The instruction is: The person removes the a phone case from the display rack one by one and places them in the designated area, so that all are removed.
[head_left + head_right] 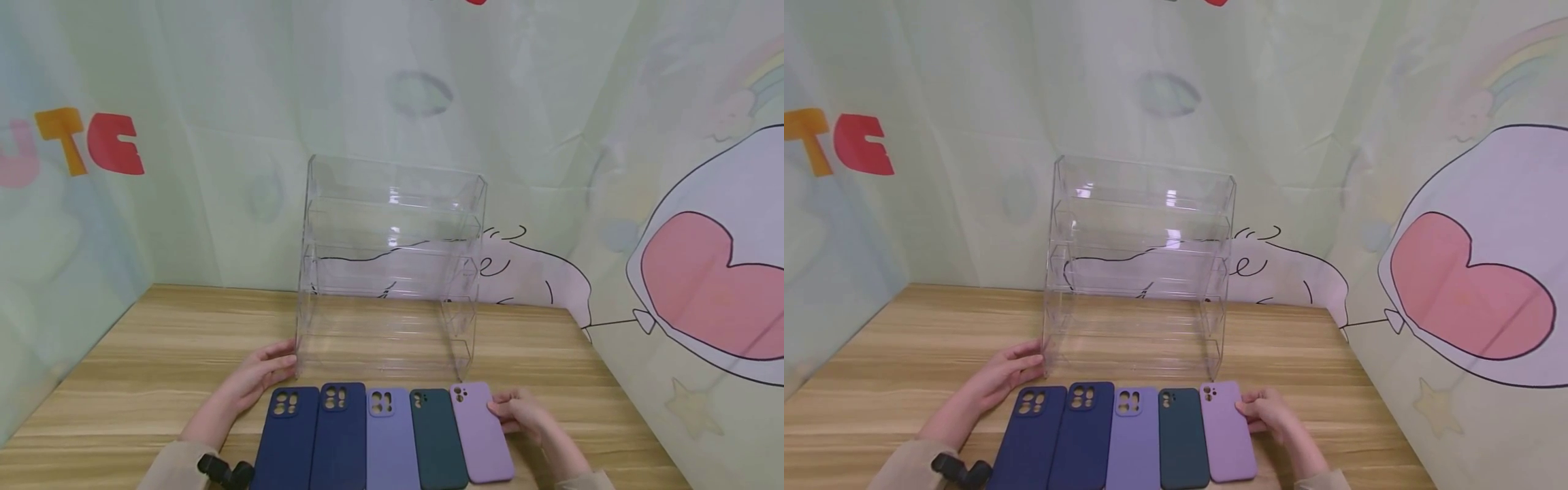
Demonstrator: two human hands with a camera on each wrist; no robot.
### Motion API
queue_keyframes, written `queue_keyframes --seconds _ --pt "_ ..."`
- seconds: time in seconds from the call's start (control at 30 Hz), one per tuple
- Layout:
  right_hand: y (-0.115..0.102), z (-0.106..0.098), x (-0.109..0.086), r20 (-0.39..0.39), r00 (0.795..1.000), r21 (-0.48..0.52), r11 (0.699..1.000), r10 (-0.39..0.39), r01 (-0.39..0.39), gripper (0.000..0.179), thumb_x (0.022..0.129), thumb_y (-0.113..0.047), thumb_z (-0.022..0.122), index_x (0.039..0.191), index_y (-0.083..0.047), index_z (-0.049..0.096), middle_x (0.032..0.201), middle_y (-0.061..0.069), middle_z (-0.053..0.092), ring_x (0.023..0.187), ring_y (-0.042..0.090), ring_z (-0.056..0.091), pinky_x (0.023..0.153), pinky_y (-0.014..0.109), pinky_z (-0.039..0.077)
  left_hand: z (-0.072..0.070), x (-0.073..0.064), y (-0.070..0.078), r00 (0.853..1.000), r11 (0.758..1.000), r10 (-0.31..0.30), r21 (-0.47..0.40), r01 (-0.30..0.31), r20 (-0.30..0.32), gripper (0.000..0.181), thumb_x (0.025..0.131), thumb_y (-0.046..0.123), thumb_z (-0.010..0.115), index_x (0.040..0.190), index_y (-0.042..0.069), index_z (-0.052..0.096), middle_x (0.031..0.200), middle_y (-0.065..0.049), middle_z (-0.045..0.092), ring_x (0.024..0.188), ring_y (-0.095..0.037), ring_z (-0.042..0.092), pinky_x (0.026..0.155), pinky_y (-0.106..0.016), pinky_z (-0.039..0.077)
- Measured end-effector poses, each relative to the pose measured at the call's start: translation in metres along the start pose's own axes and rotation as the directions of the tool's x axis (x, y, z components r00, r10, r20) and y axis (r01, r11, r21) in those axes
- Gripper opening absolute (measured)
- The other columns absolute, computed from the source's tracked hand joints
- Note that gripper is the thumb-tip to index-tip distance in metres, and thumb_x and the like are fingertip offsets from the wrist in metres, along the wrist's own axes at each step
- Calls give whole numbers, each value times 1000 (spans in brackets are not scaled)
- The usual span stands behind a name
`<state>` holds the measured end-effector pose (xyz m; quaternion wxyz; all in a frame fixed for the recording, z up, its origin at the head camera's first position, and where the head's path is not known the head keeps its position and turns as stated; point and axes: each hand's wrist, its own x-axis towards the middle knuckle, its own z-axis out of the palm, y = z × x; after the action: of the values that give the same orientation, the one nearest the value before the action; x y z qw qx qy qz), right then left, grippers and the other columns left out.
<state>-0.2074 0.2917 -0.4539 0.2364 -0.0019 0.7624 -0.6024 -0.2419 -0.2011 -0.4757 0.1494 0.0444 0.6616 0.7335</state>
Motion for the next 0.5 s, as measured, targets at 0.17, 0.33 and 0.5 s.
queue_keyframes --seconds 0.17,0.33,0.5 --pt "-1 0 -2 -2 1000 4 1000 -3 3 21 94 -6 57 103 11 66 76 -7 70 69 5 65 63 22 58 0 1 -1 1000 1000 1 -1 -1 1 74 99 15 58 151 -11 14 158 -31 13 107 2 56 94 -23 52" --pt "-2 1 -4 -28 1000 -17 1000 9 -9 16 93 -7 59 99 7 67 73 -5 68 68 6 64 63 23 58 -1 2 -2 1000 1000 2 -1 -2 3 74 99 15 58 151 -12 14 157 -32 13 109 -1 56 94 -23 52" --pt "-5 3 -6 -75 997 -77 996 34 -39 17 93 -10 62 97 5 65 69 -5 66 63 6 63 59 22 57 -1 1 -1 1000 1000 3 2 -3 1 73 99 15 58 151 -12 14 156 -33 13 109 -2 57 94 -23 52"
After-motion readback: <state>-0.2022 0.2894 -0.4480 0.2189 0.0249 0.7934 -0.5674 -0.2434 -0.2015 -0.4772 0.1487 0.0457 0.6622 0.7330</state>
